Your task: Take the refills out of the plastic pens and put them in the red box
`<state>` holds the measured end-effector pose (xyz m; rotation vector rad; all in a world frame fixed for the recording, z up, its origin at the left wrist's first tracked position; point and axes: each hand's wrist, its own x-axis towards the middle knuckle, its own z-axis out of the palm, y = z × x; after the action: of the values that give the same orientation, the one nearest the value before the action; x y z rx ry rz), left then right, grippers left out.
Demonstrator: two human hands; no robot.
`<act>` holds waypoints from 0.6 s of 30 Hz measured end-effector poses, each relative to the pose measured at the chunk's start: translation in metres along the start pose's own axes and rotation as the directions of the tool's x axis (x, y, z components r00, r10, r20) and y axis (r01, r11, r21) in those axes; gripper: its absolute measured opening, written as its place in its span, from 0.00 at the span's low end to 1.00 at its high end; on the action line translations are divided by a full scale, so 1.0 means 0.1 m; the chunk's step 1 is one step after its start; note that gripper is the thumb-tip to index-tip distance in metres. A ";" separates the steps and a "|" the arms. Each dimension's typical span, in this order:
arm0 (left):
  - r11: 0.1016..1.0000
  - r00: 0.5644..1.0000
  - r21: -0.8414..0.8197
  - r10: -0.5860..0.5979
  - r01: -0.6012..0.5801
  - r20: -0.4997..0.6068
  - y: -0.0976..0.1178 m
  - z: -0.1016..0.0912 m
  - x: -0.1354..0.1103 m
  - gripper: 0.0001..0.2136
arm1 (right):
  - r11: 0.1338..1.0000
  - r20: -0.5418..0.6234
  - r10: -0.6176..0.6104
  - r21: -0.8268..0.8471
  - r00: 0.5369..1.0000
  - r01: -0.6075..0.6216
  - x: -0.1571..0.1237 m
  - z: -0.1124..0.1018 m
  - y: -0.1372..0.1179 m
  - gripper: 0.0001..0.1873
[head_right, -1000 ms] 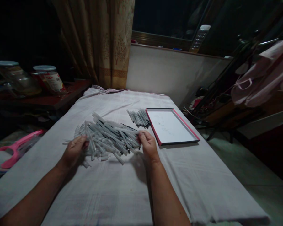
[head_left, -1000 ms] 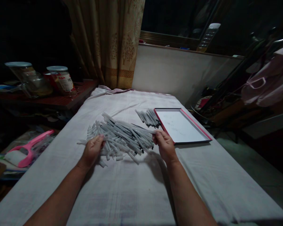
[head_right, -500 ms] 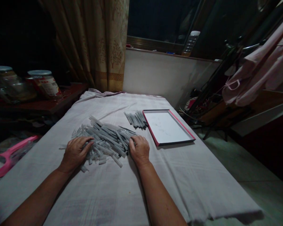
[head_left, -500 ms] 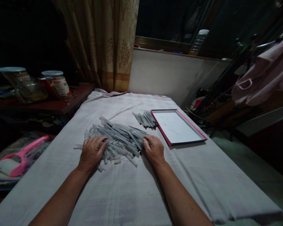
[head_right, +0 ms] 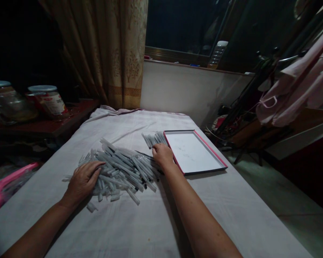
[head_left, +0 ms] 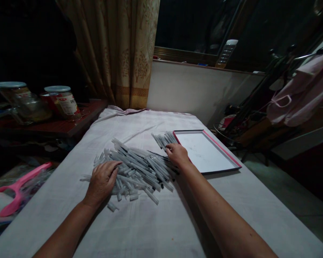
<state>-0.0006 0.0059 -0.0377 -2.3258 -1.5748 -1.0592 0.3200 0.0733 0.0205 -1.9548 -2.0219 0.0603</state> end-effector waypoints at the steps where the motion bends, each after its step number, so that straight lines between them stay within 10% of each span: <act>1: 1.000 1.000 -0.003 0.009 -0.009 -0.007 0.00 0.01 0.03 0.16 | 0.999 0.035 0.007 -0.036 0.999 -0.006 0.09 0.01 -0.04 0.15; 18: 0.986 0.986 -0.111 0.111 -0.125 -0.121 0.03 -0.07 0.12 0.09 | 0.974 0.270 0.073 -0.226 0.960 -0.010 0.53 0.14 -0.40 0.18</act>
<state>0.0011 0.0102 -0.0245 -2.3523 -1.3501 -1.2648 0.2769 0.1254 0.0277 -2.2353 -2.2464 0.1287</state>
